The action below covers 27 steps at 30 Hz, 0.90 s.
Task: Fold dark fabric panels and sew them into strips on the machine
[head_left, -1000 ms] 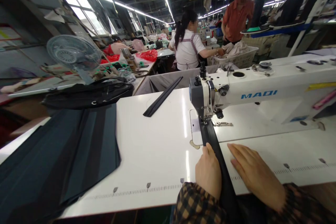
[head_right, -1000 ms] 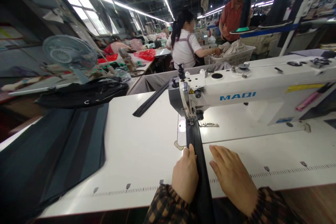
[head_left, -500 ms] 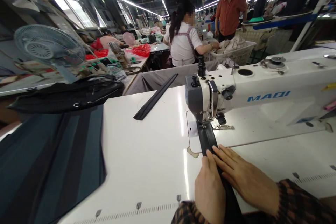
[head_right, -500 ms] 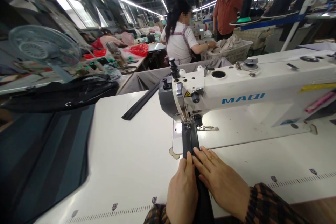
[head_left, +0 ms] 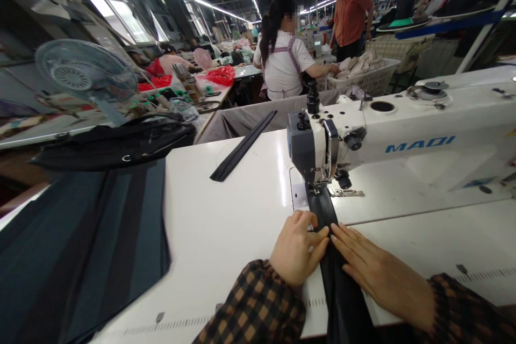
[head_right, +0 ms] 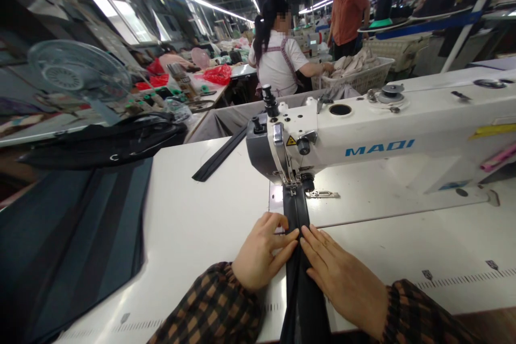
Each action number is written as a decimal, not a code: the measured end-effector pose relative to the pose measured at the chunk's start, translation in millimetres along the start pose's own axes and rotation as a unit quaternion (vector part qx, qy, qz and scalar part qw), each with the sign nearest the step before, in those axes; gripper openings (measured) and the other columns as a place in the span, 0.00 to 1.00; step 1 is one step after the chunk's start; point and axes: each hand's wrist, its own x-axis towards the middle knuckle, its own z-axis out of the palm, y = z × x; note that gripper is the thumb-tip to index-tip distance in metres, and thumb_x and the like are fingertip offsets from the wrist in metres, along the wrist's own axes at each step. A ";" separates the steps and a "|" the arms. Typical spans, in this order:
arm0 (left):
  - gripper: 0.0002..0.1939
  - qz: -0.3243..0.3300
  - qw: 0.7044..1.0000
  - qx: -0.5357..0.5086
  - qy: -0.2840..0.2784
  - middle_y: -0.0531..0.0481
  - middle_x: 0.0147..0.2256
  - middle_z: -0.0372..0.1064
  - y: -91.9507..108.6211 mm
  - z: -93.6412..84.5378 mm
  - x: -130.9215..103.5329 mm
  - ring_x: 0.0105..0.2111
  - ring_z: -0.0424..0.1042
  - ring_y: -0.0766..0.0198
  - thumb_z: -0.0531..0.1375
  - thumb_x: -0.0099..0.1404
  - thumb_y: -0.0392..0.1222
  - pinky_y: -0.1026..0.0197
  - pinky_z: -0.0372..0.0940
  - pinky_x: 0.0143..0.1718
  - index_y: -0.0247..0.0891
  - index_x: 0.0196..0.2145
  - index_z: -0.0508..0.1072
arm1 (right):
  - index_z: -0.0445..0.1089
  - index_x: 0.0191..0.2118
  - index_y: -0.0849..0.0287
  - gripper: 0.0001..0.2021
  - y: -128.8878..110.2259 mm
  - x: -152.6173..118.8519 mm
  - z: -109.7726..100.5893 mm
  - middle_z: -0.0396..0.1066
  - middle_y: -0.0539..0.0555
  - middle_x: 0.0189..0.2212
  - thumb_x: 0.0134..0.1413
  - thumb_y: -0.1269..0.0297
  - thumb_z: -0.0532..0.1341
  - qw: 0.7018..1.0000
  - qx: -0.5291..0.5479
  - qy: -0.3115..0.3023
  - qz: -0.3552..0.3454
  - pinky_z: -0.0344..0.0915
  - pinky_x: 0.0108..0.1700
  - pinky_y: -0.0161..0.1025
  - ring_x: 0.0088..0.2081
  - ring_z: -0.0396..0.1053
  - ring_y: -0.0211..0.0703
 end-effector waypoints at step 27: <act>0.23 -0.110 0.973 0.196 -0.057 0.34 0.56 0.52 16.9 38.4 31.7 0.57 0.50 0.56 0.45 0.59 0.23 0.53 0.59 0.51 0.26 0.53 0.58 | 0.55 0.55 0.70 0.20 2.4 27.8 17.1 0.53 0.62 0.56 0.58 0.70 0.45 0.996 -0.045 0.014 0.081 0.58 0.55 0.45 0.57 0.51 0.48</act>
